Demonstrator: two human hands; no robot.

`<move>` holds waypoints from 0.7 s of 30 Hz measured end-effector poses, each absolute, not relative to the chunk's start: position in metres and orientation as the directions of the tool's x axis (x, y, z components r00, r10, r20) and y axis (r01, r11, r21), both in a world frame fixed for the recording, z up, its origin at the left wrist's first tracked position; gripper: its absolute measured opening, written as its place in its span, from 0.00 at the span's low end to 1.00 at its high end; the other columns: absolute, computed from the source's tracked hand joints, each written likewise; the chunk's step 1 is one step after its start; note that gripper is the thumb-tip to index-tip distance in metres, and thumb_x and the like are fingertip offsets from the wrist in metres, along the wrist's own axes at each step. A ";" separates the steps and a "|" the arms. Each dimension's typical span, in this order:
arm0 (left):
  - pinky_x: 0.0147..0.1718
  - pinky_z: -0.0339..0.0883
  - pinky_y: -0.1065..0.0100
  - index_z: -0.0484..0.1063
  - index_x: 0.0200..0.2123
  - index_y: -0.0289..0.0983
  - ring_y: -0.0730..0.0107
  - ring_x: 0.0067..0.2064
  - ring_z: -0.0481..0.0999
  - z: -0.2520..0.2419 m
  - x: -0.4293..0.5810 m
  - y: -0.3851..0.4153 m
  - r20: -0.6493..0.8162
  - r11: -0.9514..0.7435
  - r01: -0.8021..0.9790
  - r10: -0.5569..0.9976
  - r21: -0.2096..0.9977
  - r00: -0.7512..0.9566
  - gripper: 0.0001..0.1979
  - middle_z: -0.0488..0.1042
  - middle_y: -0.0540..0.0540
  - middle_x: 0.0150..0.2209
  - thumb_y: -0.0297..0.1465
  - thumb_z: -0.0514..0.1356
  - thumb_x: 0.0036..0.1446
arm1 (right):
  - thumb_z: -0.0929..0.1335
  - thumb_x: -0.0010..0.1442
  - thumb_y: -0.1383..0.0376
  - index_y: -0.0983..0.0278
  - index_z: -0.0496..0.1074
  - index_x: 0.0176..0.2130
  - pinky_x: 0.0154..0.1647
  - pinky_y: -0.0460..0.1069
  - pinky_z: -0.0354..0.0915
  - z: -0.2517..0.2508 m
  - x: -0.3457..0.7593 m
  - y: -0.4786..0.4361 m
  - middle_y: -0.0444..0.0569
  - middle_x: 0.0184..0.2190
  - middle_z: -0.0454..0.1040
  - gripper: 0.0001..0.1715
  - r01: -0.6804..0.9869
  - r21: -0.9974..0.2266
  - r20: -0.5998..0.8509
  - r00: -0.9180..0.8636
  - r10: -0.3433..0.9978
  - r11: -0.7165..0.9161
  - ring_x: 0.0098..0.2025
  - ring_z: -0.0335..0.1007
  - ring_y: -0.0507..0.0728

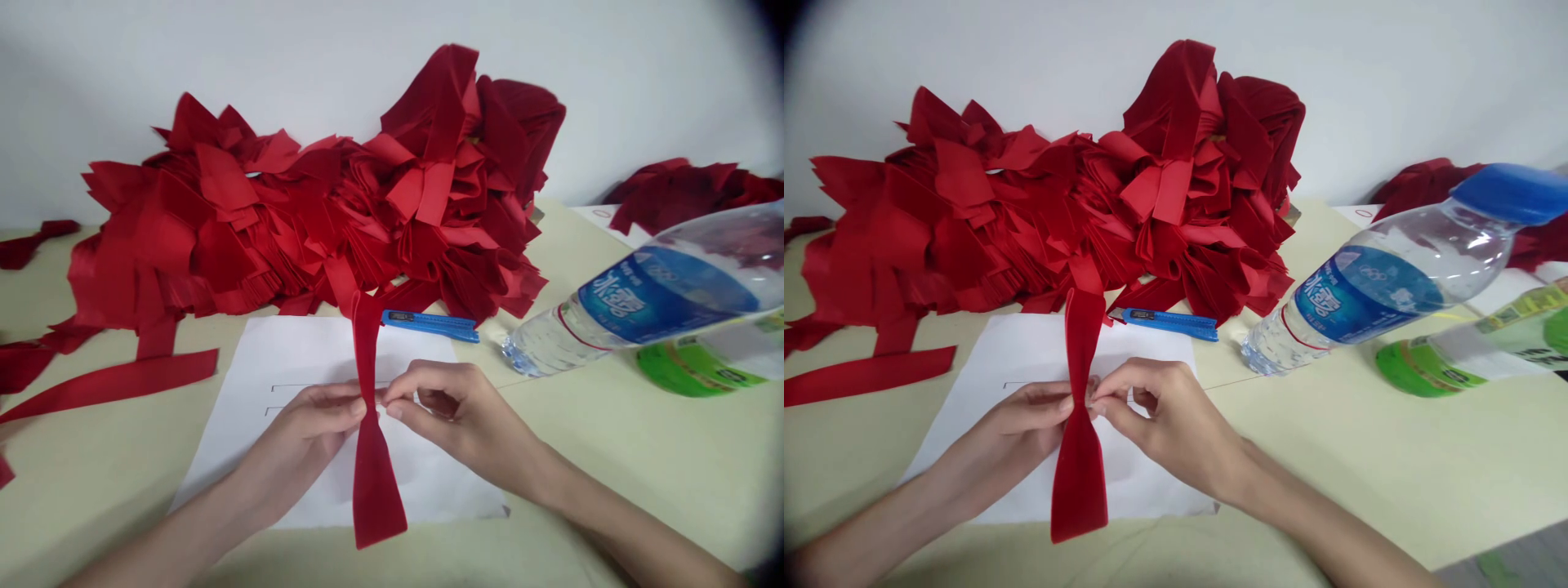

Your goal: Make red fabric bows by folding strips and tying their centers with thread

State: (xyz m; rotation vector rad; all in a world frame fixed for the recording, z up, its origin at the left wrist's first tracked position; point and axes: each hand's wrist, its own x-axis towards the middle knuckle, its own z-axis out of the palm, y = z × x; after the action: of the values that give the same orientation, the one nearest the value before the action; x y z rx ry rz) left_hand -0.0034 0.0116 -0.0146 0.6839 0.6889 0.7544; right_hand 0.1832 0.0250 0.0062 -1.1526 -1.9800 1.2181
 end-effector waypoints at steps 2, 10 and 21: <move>0.45 0.59 0.69 0.78 0.39 0.36 0.68 0.42 0.69 -0.015 -0.005 0.013 -0.272 0.568 -0.389 0.756 0.726 0.596 0.11 0.76 0.47 0.36 0.25 0.55 0.59 | 0.66 0.59 0.68 0.62 0.74 0.32 0.23 0.43 0.52 0.010 0.185 0.026 0.40 0.25 0.70 0.06 0.379 -0.894 0.023 -0.495 0.868 0.240 0.23 0.51 0.46; 0.43 0.61 0.69 0.78 0.35 0.33 0.67 0.42 0.72 -0.029 -0.005 0.011 -0.254 0.646 -0.423 0.692 0.635 0.676 0.07 0.77 0.46 0.35 0.29 0.62 0.55 | 0.67 0.58 0.66 0.65 0.73 0.31 0.22 0.42 0.55 0.019 0.187 0.025 0.43 0.24 0.74 0.06 0.248 -0.968 -0.088 -0.487 0.869 0.041 0.24 0.62 0.47; 0.41 0.63 0.67 0.78 0.29 0.34 0.67 0.37 0.75 -0.031 0.000 0.004 -0.197 0.680 -0.438 0.645 0.588 0.738 0.05 0.76 0.48 0.25 0.30 0.65 0.49 | 0.69 0.56 0.61 0.68 0.72 0.31 0.28 0.44 0.61 0.020 0.194 0.033 0.47 0.26 0.74 0.11 0.255 -0.961 -0.252 -0.668 0.700 -0.102 0.27 0.67 0.50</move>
State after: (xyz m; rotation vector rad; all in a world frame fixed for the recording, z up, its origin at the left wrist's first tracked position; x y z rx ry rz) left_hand -0.0003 0.0037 -0.0309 0.5419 0.4112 0.6274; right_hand 0.1942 0.0325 0.0199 -1.0473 -1.8365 1.8275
